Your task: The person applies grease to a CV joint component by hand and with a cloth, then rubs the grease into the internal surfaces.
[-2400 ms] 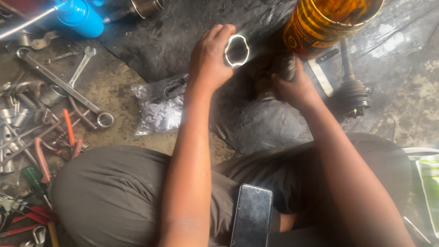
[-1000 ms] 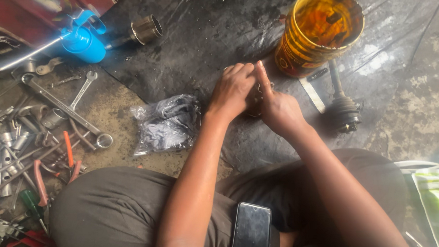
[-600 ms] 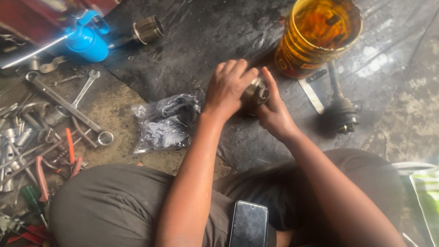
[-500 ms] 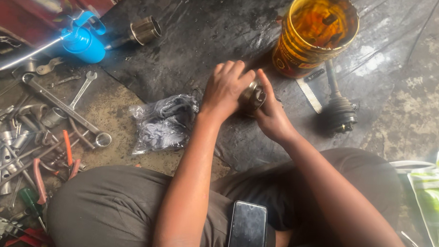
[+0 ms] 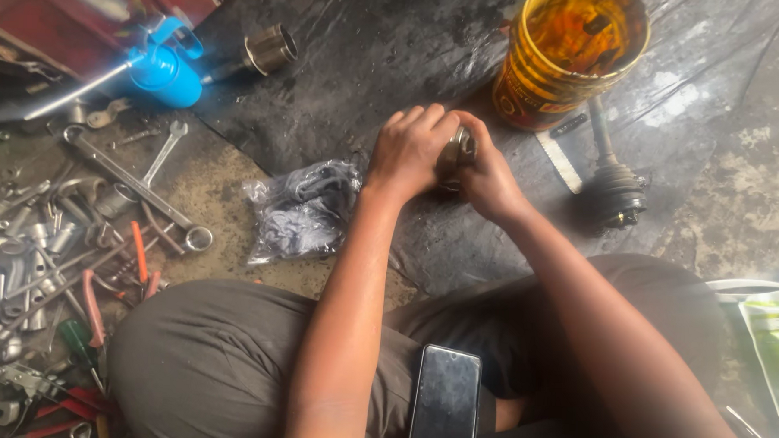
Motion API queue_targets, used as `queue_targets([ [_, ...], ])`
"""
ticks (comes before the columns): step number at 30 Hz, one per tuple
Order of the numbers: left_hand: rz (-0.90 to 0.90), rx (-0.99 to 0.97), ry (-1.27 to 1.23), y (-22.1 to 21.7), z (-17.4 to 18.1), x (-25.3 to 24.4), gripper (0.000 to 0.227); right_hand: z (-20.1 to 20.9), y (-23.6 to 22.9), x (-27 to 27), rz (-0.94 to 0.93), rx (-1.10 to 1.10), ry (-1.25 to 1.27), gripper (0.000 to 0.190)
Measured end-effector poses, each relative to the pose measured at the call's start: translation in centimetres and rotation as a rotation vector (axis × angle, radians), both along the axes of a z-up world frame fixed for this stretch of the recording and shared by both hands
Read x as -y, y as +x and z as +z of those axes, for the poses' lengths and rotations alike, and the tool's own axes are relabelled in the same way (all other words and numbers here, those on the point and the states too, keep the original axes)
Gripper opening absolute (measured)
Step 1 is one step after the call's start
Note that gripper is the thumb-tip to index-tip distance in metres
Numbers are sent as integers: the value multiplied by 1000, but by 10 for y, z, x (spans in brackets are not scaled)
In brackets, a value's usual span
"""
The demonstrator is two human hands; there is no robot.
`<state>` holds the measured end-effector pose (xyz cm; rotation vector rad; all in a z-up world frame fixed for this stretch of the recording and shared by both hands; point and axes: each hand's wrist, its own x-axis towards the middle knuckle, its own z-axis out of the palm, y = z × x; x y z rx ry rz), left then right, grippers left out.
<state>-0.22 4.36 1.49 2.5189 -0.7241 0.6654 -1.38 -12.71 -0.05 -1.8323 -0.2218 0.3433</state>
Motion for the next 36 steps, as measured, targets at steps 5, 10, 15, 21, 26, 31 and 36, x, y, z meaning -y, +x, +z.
queue_targets([
  [5,97,-13,-107,14,5,-21,43,0,-25,1,62,377,165,93],
  [10,354,-57,-198,5,21,-58,48,19,-32,6,50,-396,664,85],
  [15,359,-68,-274,-3,31,-59,53,34,-2,21,9,-510,932,89],
  [21,233,-81,-268,6,13,-31,62,32,0,27,-110,-488,929,84],
  [26,145,8,-319,7,1,-8,62,40,13,43,-325,-95,824,77],
  [31,54,-140,-413,5,-3,0,61,41,14,55,-334,11,794,79],
  [36,20,-129,-459,8,-11,8,48,30,6,29,-219,-128,821,66],
])
